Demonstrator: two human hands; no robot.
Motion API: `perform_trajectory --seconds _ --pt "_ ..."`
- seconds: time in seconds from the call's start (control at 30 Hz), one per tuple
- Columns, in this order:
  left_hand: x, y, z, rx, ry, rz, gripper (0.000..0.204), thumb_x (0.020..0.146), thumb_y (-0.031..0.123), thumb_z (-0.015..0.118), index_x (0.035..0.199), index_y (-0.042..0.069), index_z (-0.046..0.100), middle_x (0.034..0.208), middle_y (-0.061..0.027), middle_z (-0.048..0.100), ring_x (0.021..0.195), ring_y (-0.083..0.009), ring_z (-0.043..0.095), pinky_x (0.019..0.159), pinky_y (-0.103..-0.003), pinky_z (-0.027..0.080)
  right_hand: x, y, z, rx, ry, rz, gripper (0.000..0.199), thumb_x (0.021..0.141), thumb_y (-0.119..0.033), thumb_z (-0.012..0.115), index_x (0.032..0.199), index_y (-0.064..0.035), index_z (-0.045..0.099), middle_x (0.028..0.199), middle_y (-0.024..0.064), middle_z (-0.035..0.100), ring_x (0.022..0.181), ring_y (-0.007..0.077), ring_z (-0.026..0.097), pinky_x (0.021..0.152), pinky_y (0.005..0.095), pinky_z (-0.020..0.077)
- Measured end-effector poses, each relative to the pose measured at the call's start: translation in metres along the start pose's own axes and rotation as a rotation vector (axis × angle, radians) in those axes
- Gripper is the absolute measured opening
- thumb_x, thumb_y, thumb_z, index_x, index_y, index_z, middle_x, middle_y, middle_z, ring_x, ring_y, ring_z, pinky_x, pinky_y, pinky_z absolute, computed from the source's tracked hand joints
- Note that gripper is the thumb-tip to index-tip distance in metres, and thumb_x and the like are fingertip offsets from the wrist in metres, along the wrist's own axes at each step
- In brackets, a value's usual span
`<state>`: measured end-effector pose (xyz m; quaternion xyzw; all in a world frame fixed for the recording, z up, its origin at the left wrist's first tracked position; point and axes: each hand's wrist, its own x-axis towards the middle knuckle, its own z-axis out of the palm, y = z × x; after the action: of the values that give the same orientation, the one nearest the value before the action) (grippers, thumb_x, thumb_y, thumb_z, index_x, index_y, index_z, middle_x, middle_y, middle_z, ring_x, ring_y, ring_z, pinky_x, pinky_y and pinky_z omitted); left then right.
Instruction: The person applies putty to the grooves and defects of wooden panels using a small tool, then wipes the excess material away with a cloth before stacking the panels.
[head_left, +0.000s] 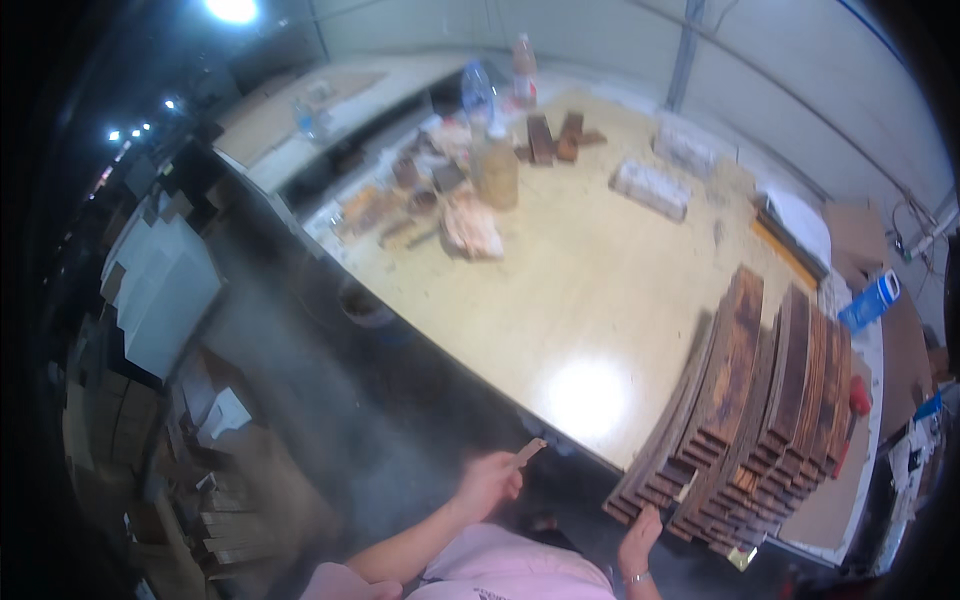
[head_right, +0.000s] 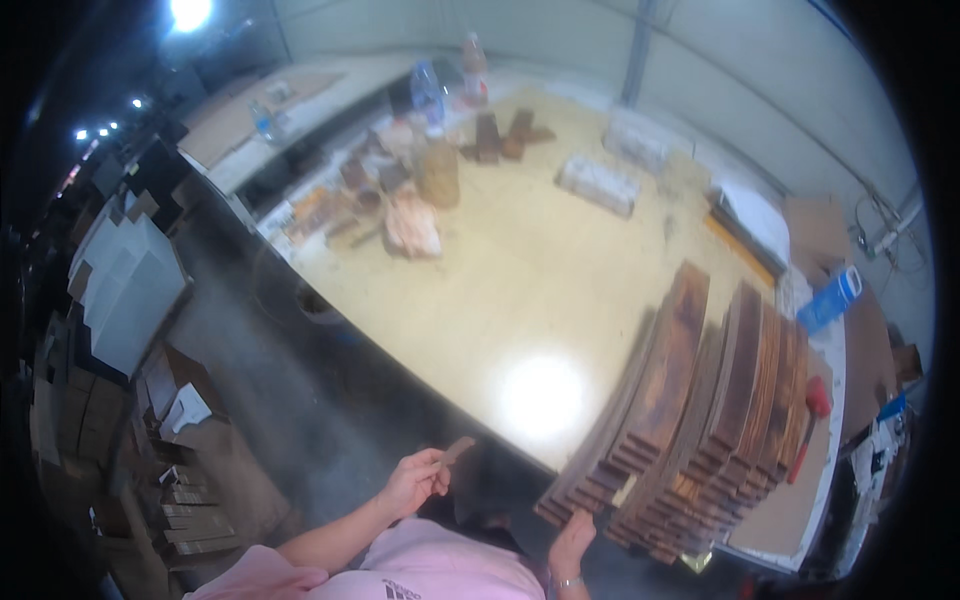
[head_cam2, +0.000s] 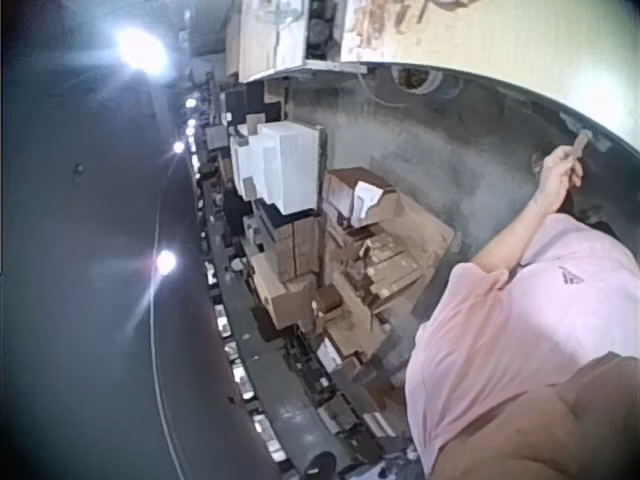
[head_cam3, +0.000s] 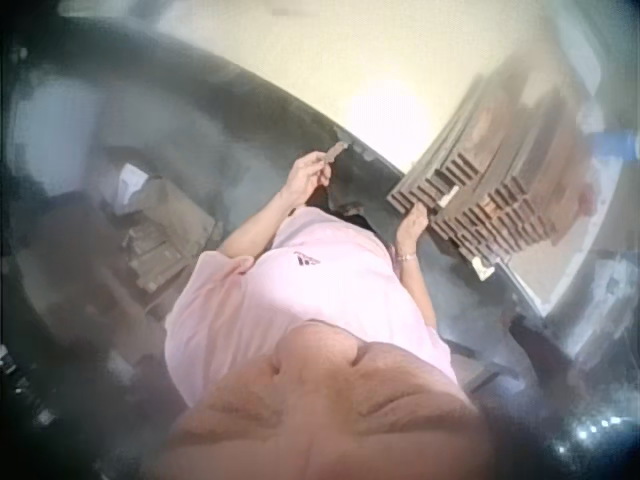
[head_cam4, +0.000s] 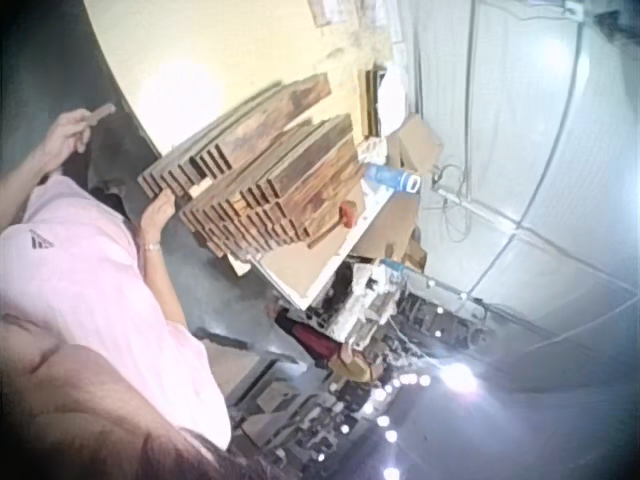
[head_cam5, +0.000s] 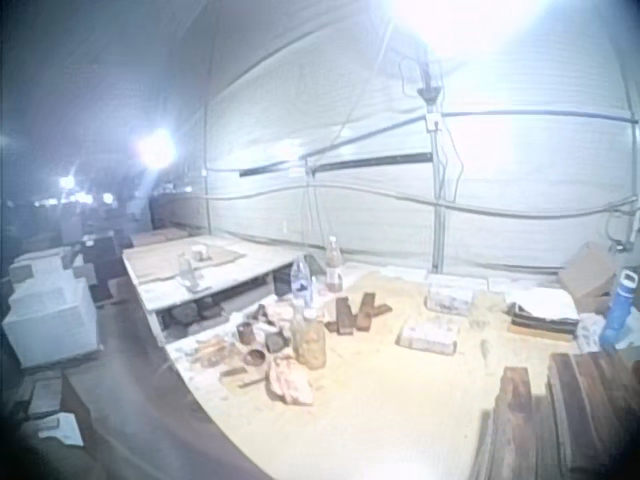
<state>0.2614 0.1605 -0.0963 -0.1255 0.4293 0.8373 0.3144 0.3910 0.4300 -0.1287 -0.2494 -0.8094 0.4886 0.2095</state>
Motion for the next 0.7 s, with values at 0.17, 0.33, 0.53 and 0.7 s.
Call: perform_trajectory --seconds 0.17,0.33,0.53,0.7 --pt "0.037 0.083 -0.027 0.115 0.173 0.276 0.015 0.098 0.012 0.050 0.104 0.000 0.058 0.082 -0.0107 0.063 0.066 -0.0164 0.060 0.061 -0.028 0.051 -0.006 0.015 -0.014 0.006 -0.120 0.287 0.042 0.104 -0.026 0.042 0.110 0.0123 0.057 0.112 0.0202 0.063 0.097 0.0260 0.056 0.088 0.0374 0.0448" --pt "0.099 0.212 -0.070 0.179 0.427 0.503 0.009 0.096 0.011 0.055 0.098 0.007 0.063 0.077 0.0009 0.058 0.063 -0.0074 0.053 0.059 -0.022 0.046 -0.006 0.008 -0.010 -0.052 -0.036 0.369 0.042 0.104 -0.030 0.043 0.116 0.0077 0.058 0.110 0.0161 0.063 0.096 0.0226 0.055 0.085 0.0359 0.0465" --pt "0.204 0.370 -0.134 0.554 0.599 0.728 0.014 0.091 0.008 0.058 0.100 0.002 0.066 0.073 0.0008 0.055 0.066 -0.0095 0.052 0.062 -0.026 0.042 -0.013 -0.013 -0.008 0.131 0.132 0.559 0.042 0.104 -0.032 0.043 0.118 0.0057 0.057 0.109 0.0146 0.063 0.096 0.0220 0.055 0.084 0.0354 0.0468" --pt "0.259 0.422 -0.136 1.278 0.719 0.843 0.016 0.085 0.008 0.061 0.098 0.001 0.067 0.082 -0.0091 0.063 0.083 -0.0247 0.064 0.074 -0.037 0.048 -0.021 -0.033 0.004 0.171 0.290 0.643 0.047 0.104 -0.039 0.042 0.125 0.0009 0.055 0.108 0.0111 0.063 0.092 0.0213 0.058 0.078 0.0346 0.0502"
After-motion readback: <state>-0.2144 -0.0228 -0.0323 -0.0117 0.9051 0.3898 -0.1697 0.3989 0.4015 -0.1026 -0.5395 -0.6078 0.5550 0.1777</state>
